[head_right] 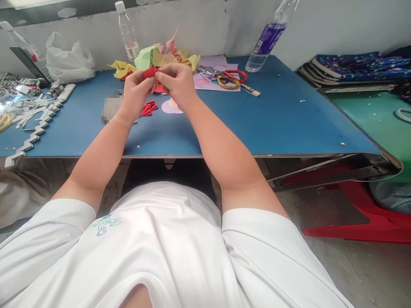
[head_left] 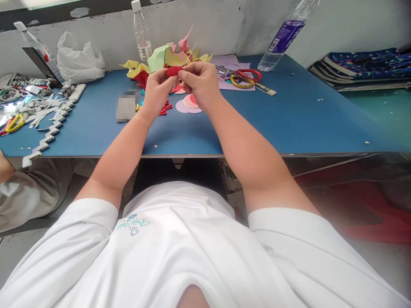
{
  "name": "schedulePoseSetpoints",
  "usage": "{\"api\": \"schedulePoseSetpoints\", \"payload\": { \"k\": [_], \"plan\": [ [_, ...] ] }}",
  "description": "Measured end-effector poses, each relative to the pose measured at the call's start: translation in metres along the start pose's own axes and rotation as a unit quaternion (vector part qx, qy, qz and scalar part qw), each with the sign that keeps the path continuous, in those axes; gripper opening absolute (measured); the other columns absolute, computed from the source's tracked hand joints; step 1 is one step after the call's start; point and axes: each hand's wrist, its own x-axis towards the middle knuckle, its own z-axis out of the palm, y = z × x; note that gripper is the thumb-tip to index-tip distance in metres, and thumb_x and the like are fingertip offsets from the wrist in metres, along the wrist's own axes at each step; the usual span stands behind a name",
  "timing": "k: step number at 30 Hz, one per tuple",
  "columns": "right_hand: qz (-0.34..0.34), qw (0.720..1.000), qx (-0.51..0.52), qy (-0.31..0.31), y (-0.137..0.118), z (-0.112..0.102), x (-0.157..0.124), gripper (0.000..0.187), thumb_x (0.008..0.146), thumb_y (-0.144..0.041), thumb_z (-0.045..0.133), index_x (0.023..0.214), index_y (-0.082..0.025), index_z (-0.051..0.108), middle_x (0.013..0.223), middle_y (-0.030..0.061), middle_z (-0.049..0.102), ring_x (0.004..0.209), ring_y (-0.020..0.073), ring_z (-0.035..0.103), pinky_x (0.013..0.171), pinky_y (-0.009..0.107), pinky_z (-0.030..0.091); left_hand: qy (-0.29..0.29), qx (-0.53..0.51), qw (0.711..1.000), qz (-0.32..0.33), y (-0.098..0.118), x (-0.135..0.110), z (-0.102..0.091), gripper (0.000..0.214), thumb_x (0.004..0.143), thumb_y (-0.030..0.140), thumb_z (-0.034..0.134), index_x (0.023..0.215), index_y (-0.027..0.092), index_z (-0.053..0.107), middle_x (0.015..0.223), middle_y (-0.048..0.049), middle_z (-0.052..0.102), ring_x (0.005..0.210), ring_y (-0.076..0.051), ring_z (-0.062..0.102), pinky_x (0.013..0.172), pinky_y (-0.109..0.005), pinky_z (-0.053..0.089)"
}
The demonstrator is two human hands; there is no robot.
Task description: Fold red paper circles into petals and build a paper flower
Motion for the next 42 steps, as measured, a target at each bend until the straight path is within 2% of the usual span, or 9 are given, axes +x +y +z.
{"api": "schedulePoseSetpoints", "payload": {
  "k": [3, 8, 16, 20, 25, 28, 32, 36, 42],
  "plan": [
    [0.000, 1.000, -0.009, 0.006, -0.001, 0.001, -0.001, 0.029, 0.088, -0.048, 0.108, 0.084, -0.034, 0.083, 0.070, -0.0024, 0.069, 0.064, 0.0212, 0.052, 0.063, 0.042, 0.050, -0.001, 0.001, 1.000, -0.001, 0.000, 0.001, -0.001, 0.029, 0.076, 0.043, 0.093, 0.061, 0.036, 0.069, 0.068, -0.0008, 0.047, 0.072, -0.022, 0.038, 0.070, -0.043, 0.036],
    [0.000, 1.000, -0.011, -0.003, -0.009, 0.004, -0.005, 0.053, 0.071, -0.078, 0.110, 0.077, -0.037, 0.077, 0.069, -0.0007, 0.069, 0.066, 0.0231, 0.047, 0.064, 0.044, 0.045, 0.000, -0.003, 1.000, -0.017, -0.006, 0.003, -0.004, 0.037, 0.077, 0.043, 0.105, 0.066, 0.036, 0.070, 0.072, -0.0005, 0.055, 0.075, -0.024, 0.053, 0.066, -0.042, 0.047],
    [0.008, 1.000, 0.008, -0.013, -0.016, 0.003, -0.009, 0.062, 0.072, -0.085, 0.117, 0.079, -0.038, 0.078, 0.071, -0.0003, 0.068, 0.067, 0.0242, 0.053, 0.068, 0.046, 0.041, 0.006, -0.013, 1.000, -0.001, -0.006, 0.000, 0.000, 0.025, 0.079, 0.041, 0.099, 0.066, 0.038, 0.078, 0.073, -0.0016, 0.055, 0.074, -0.024, 0.050, 0.072, -0.044, 0.054],
    [-0.004, 0.999, 0.039, -0.028, -0.011, 0.002, -0.005, 0.061, 0.074, -0.077, 0.118, 0.078, -0.034, 0.075, 0.065, -0.0042, 0.062, 0.061, 0.0204, 0.050, 0.063, 0.041, 0.037, 0.009, 0.016, 1.000, -0.005, 0.000, -0.002, 0.003, 0.020, 0.071, 0.045, 0.093, 0.062, 0.041, 0.075, 0.071, -0.0027, 0.054, 0.075, -0.026, 0.045, 0.070, -0.046, 0.049],
    [-0.001, 0.998, 0.045, -0.039, -0.015, 0.006, -0.009, 0.044, 0.081, -0.060, 0.110, 0.087, -0.029, 0.081, 0.073, -0.0024, 0.068, 0.063, 0.0182, 0.051, 0.061, 0.038, 0.039, -0.002, 0.018, 1.000, -0.004, 0.002, -0.003, 0.003, 0.023, 0.072, 0.043, 0.086, 0.057, 0.041, 0.069, 0.068, -0.0015, 0.045, 0.069, -0.025, 0.039, 0.071, -0.049, 0.044],
    [0.004, 0.999, 0.038, -0.039, -0.022, 0.009, -0.013, 0.043, 0.078, -0.064, 0.110, 0.090, -0.031, 0.085, 0.075, -0.0005, 0.070, 0.066, 0.0201, 0.049, 0.062, 0.038, 0.039, -0.017, 0.009, 1.000, -0.002, -0.002, -0.001, 0.000, 0.026, 0.075, 0.037, 0.086, 0.057, 0.038, 0.067, 0.067, -0.0009, 0.045, 0.067, -0.024, 0.039, 0.070, -0.048, 0.043],
    [0.011, 1.000, 0.008, -0.028, -0.027, 0.012, -0.015, 0.056, 0.071, -0.081, 0.115, 0.081, -0.037, 0.081, 0.071, 0.0006, 0.068, 0.070, 0.0245, 0.048, 0.065, 0.043, 0.045, -0.022, -0.012, 0.999, -0.021, -0.007, 0.001, -0.002, 0.021, 0.079, 0.034, 0.086, 0.063, 0.035, 0.073, 0.069, -0.0006, 0.053, 0.067, -0.021, 0.046, 0.069, -0.044, 0.045],
    [-0.010, 1.000, 0.010, -0.024, -0.020, 0.009, -0.010, 0.066, 0.076, -0.088, 0.111, 0.085, -0.032, 0.077, 0.071, -0.0026, 0.062, 0.064, 0.0207, 0.047, 0.064, 0.040, 0.041, -0.016, -0.014, 0.999, -0.043, -0.011, 0.001, -0.003, 0.012, 0.083, 0.033, 0.088, 0.074, 0.033, 0.080, 0.076, -0.0017, 0.061, 0.072, -0.021, 0.055, 0.071, -0.042, 0.047],
    [-0.011, 1.000, 0.002, -0.022, -0.013, 0.004, -0.007, 0.043, 0.088, -0.065, 0.109, 0.086, -0.034, 0.079, 0.073, -0.0018, 0.064, 0.066, 0.0221, 0.049, 0.067, 0.043, 0.044, -0.018, 0.002, 0.999, -0.038, -0.014, 0.001, -0.002, 0.024, 0.081, 0.041, 0.094, 0.071, 0.036, 0.073, 0.069, 0.0014, 0.065, 0.075, -0.022, 0.052, 0.072, -0.043, 0.044]
  ]
}}
